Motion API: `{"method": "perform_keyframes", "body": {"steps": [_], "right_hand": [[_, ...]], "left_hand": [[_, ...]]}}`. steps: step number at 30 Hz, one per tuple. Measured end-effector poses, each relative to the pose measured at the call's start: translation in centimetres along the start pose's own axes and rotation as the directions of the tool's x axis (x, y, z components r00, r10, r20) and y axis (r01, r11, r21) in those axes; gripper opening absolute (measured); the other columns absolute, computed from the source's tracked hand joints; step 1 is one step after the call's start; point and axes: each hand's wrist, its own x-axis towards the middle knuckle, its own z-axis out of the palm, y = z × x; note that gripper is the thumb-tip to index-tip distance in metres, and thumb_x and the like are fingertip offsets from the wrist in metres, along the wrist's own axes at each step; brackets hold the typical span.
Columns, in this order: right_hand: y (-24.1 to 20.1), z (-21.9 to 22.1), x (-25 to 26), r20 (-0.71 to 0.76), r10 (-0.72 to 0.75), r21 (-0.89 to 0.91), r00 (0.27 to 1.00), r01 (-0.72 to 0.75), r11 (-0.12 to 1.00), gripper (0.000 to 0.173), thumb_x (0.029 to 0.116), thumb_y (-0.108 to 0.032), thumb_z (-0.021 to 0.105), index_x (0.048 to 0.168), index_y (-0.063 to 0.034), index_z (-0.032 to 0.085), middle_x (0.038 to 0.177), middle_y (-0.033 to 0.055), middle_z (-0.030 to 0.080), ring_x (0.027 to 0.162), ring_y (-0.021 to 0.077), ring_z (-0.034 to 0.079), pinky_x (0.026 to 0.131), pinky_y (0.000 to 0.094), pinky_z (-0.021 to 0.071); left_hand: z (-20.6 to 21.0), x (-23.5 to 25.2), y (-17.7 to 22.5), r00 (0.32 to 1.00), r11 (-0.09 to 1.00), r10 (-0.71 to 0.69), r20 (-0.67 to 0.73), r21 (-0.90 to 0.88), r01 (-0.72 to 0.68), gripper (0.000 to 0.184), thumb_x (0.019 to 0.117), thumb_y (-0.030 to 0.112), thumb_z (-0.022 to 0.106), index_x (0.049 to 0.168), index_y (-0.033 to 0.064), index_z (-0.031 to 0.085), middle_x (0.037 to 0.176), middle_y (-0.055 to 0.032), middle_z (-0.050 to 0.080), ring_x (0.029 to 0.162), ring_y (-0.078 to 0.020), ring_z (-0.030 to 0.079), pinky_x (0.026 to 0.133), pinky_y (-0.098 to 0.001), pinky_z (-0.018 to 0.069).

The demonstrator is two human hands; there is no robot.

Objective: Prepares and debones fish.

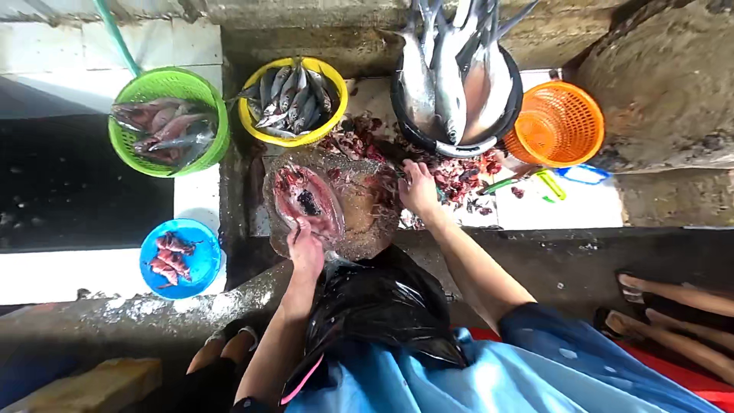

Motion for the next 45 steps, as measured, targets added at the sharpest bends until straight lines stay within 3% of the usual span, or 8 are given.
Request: {"method": "perform_keyframes", "body": {"steps": [5, 12, 15, 19, 24, 28, 37, 45], "right_hand": [[-11.2, 0.9, -8.5, 0.058, -0.428, 0.357, 0.902, 0.381, 0.853, 0.044, 0.0915, -0.025, 0.072, 0.133, -0.0118, 0.066, 0.124, 0.0097, 0.068, 0.114, 0.023, 0.066, 0.095, 0.0464, 0.0577], [-13.1, 2.2, -10.2, 0.285, -0.303, 0.13, 0.91, 0.276, 0.952, 0.052, 0.0905, -0.026, 0.068, 0.138, -0.0098, 0.056, 0.116, 0.0125, 0.071, 0.103, 0.0308, 0.07, 0.09, 0.0569, 0.0536], [-11.3, -0.7, -11.2, 0.358, -0.191, -0.148, 0.914, 0.257, 0.955, 0.071, 0.0762, -0.048, 0.075, 0.136, -0.0127, 0.059, 0.126, 0.0178, 0.065, 0.115, 0.0391, 0.064, 0.092, 0.0681, 0.0465], [-4.5, -3.1, -13.6, 0.535, 0.132, -0.345, 0.835, 0.074, 0.936, 0.073, 0.0751, -0.043, 0.076, 0.135, -0.0046, 0.057, 0.132, 0.0273, 0.059, 0.122, 0.0479, 0.056, 0.097, 0.0742, 0.0386], [-3.0, -4.2, -15.5, 0.448, 0.008, -0.123, 0.894, 0.052, 0.991, 0.058, 0.0837, -0.041, 0.071, 0.128, -0.0053, 0.064, 0.113, 0.0175, 0.071, 0.1, 0.0367, 0.069, 0.089, 0.0639, 0.0493], [-4.4, -2.7, -15.4, 0.408, -0.028, -0.036, 0.913, 0.047, 0.998, 0.056, 0.0846, -0.044, 0.07, 0.126, -0.0076, 0.066, 0.106, 0.0117, 0.072, 0.095, 0.0301, 0.069, 0.085, 0.0588, 0.0517], [-6.0, -0.5, -15.3, 0.473, -0.072, 0.055, 0.878, 0.052, 0.997, 0.051, 0.0853, -0.042, 0.07, 0.125, -0.0108, 0.067, 0.1, 0.0078, 0.071, 0.089, 0.0266, 0.068, 0.083, 0.0546, 0.0529], [-8.2, -1.4, -14.8, 0.612, -0.05, 0.524, 0.789, -0.357, 0.773, 0.03, 0.0909, -0.031, 0.073, 0.109, -0.0085, 0.072, 0.087, 0.0038, 0.074, 0.073, 0.0147, 0.07, 0.071, 0.0378, 0.0608]], "left_hand": [[3.2, 0.7, -0.7, 0.997, 0.987, 0.05, 0.054, -0.155, -0.041, 0.043, 0.1126, 0.031, 0.026, 0.105, 0.0079, 0.061, 0.099, -0.0092, 0.071, 0.098, -0.0265, 0.07, 0.095, -0.0491, 0.057], [3.3, 0.9, -1.4, 0.995, 0.996, 0.066, 0.079, 0.047, -0.07, 0.05, 0.1126, 0.032, 0.024, 0.105, 0.001, 0.063, 0.099, -0.0141, 0.073, 0.095, -0.0278, 0.072, 0.092, -0.0488, 0.0588], [-1.3, 5.3, 0.1, 0.925, 0.922, 0.303, -0.23, 0.315, -0.224, 0.045, 0.1126, 0.025, 0.027, 0.118, -0.0064, 0.059, 0.102, -0.0167, 0.07, 0.089, -0.0231, 0.07, 0.083, -0.0426, 0.0602], [-6.4, 8.3, 2.6, 0.942, 0.526, 0.236, -0.236, 0.847, 0.08, 0.064, 0.0973, 0.035, 0.068, 0.143, -0.0063, 0.049, 0.144, -0.0305, 0.051, 0.138, -0.0437, 0.046, 0.118, -0.0568, 0.0347], [-3.7, 6.3, 1.0, 0.98, 0.406, 0.134, -0.146, 0.91, 0.081, 0.088, 0.0863, 0.051, 0.079, 0.148, 0.0007, 0.042, 0.119, -0.0225, 0.07, 0.115, -0.0395, 0.067, 0.101, -0.0581, 0.0527], [-3.8, 7.5, 1.2, 0.888, 0.364, 0.379, -0.261, 0.924, 0.116, 0.114, 0.075, 0.058, 0.084, 0.159, 0.0062, 0.027, 0.15, -0.0351, 0.041, 0.138, -0.0554, 0.039, 0.11, -0.0676, 0.0377], [-4.2, 11.0, 3.1, 0.995, 0.346, 0.01, -0.095, 0.934, 0.086, 0.104, 0.0809, 0.049, 0.085, 0.156, 0.007, 0.026, 0.122, -0.0277, 0.067, 0.113, -0.0449, 0.067, 0.096, -0.0629, 0.0538], [-2.4, 3.0, -4.1, 0.958, 0.921, -0.191, -0.215, 0.298, 0.251, 0.102, 0.0596, -0.014, 0.077, 0.148, 0.0022, 0.029, 0.136, -0.0221, 0.056, 0.121, -0.0315, 0.06, 0.095, -0.0507, 0.0572]]}}
